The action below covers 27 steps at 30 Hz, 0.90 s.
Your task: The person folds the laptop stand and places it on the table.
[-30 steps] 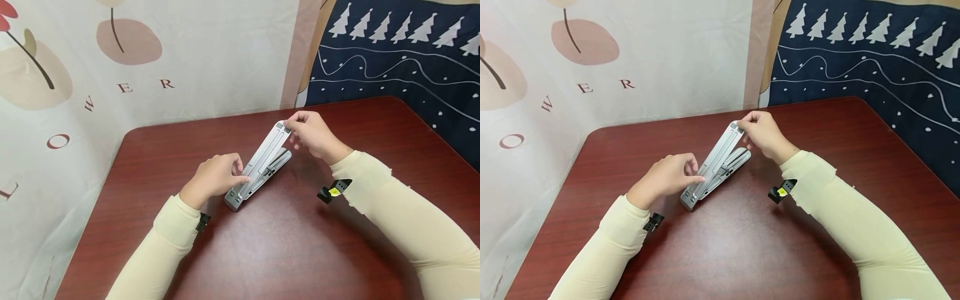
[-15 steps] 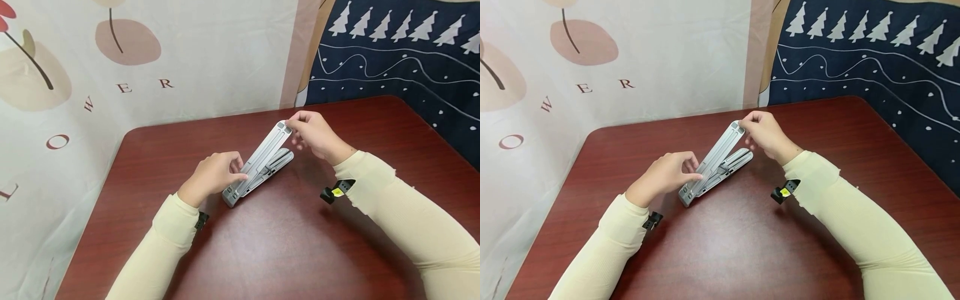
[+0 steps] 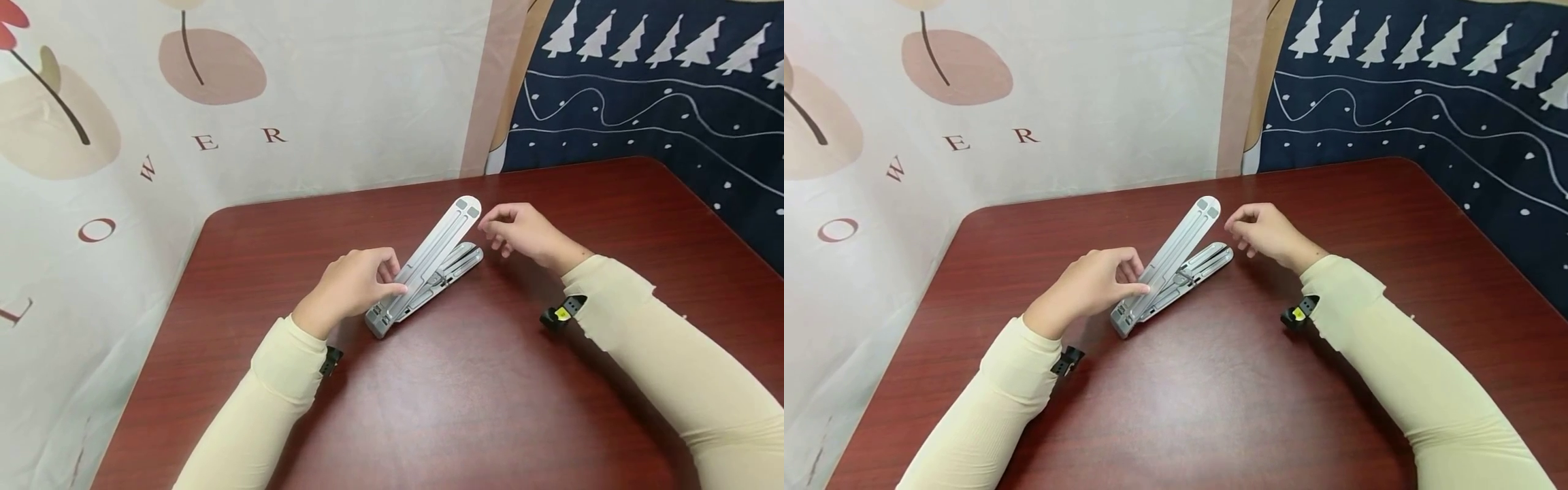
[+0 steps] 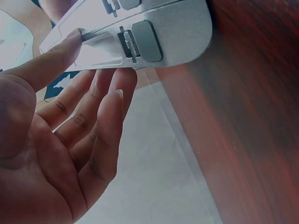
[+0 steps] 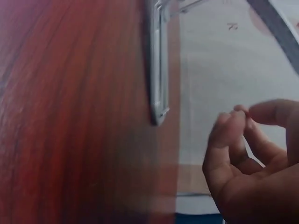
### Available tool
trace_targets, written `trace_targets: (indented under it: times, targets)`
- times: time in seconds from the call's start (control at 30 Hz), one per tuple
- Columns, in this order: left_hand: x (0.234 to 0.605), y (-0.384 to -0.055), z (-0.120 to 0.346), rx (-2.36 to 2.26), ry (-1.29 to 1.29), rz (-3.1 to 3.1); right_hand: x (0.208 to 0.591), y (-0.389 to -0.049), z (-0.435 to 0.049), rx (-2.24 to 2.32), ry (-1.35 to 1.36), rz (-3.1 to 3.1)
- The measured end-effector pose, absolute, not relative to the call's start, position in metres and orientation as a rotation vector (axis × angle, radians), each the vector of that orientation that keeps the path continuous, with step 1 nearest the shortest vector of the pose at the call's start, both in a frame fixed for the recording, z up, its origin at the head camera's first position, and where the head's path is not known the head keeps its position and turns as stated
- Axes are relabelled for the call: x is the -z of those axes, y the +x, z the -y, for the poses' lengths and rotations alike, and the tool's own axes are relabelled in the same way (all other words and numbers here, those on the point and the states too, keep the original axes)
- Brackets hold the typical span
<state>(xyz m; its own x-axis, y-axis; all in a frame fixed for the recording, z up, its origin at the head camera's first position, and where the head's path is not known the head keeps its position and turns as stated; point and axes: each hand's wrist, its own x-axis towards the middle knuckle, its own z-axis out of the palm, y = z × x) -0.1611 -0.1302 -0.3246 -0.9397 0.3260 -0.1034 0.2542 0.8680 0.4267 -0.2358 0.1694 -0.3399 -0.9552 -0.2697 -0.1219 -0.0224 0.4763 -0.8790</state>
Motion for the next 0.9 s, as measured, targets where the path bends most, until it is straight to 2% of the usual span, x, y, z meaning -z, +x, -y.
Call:
trace_targets:
  times: [0.4, 0.9]
  targets:
    - [0.324, -0.160, 0.131, -0.649, 0.443, -2.860, 0.364, -0.255, -0.164, 1.136, -0.459, -2.510]
    - [0.324, -0.163, 0.130, -0.671, 0.441, -2.834, 0.364, -0.263, -0.163, 1.036, -0.516, -2.406]
